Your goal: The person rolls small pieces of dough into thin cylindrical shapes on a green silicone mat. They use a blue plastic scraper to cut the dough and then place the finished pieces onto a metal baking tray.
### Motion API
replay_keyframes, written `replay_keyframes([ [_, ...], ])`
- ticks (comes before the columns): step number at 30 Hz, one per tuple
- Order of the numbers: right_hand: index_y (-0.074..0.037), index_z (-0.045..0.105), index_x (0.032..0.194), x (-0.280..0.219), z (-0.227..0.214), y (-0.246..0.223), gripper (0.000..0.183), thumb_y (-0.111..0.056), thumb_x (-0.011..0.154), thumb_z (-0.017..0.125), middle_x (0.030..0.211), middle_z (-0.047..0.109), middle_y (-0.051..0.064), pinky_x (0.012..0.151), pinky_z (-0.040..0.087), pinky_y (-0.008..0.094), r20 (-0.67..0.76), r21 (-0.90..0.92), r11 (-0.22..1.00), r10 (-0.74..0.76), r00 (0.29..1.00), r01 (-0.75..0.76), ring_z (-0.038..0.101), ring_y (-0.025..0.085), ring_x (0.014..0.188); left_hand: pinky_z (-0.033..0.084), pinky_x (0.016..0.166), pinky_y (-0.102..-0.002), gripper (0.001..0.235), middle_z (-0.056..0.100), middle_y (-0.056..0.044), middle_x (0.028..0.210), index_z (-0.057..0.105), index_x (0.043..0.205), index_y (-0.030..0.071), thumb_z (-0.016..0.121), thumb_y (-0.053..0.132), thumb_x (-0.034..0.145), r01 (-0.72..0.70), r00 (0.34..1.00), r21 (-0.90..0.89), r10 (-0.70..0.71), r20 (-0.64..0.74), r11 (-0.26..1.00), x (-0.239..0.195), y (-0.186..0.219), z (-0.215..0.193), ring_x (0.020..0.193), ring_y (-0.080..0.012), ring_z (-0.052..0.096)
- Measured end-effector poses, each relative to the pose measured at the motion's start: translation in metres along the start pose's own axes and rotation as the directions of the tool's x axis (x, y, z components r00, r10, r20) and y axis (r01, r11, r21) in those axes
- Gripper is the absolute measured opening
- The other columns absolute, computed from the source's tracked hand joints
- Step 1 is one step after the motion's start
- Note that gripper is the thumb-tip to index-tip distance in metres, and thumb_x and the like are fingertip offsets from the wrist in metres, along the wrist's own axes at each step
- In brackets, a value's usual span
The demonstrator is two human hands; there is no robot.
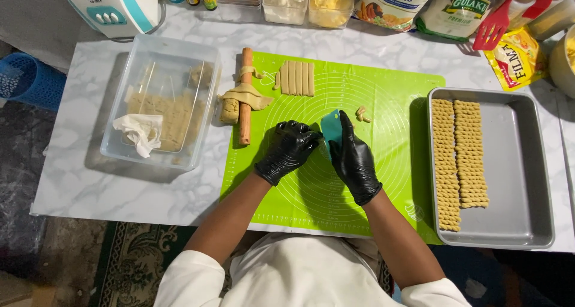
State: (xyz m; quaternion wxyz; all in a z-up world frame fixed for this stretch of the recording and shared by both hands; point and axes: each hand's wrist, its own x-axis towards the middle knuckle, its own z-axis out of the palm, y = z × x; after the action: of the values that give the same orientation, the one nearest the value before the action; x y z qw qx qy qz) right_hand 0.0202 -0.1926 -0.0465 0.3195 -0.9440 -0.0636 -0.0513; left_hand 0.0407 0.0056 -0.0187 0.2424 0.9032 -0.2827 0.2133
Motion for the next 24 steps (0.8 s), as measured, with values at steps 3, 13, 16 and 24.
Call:
replay_keyframes([
  [3,-0.021,0.042,0.153,0.01,-0.005,-0.012,0.066,-0.03,0.092,0.064,0.08,0.073,0.014,0.068,0.061,0.058,0.031,-0.109,0.993,0.057,0.998,-0.054,0.073,0.041,0.076,0.055,0.066,-0.039,0.014,0.066,-0.003,0.079,0.067,0.08,0.024,0.071,0.03,0.092,-0.007,1.0,0.045,0.007,-0.01,0.999,-0.001,0.0,0.0,0.075,-0.0285,0.068],
  [13,-0.022,0.064,0.143,0.029,-0.022,0.028,0.053,-0.03,0.091,0.074,0.117,0.058,0.012,0.081,0.052,0.052,-0.309,-0.552,0.831,-0.273,0.911,0.062,0.059,0.04,0.103,0.054,0.077,-0.032,0.015,0.066,0.005,0.086,0.07,0.103,0.032,0.072,0.04,0.091,0.08,0.996,0.09,-0.077,-0.037,0.993,-0.044,-0.032,0.015,0.084,-0.0181,0.068],
  [16,-0.041,0.073,0.123,0.026,0.01,0.033,0.027,-0.034,0.098,0.066,0.106,0.062,-0.002,0.089,0.048,0.045,-0.026,-0.129,0.952,-0.282,0.959,0.276,0.062,0.032,0.105,0.053,0.076,-0.03,0.012,0.064,0.003,0.083,0.069,0.098,0.03,0.068,0.043,0.096,0.079,0.997,0.163,-0.074,-0.038,0.983,-0.043,-0.029,0.012,0.081,-0.0178,0.066],
  [24,-0.035,0.074,0.101,0.015,0.015,0.032,0.009,-0.03,0.094,0.073,0.092,0.063,-0.008,0.078,0.053,0.037,0.007,-0.105,0.948,-0.302,0.953,0.301,0.065,0.02,0.092,0.053,0.073,-0.033,0.009,0.06,0.002,0.075,0.068,0.093,0.029,0.067,0.038,0.096,0.04,0.999,0.185,-0.036,-0.022,0.982,-0.039,-0.032,0.023,0.073,-0.0203,0.064],
])
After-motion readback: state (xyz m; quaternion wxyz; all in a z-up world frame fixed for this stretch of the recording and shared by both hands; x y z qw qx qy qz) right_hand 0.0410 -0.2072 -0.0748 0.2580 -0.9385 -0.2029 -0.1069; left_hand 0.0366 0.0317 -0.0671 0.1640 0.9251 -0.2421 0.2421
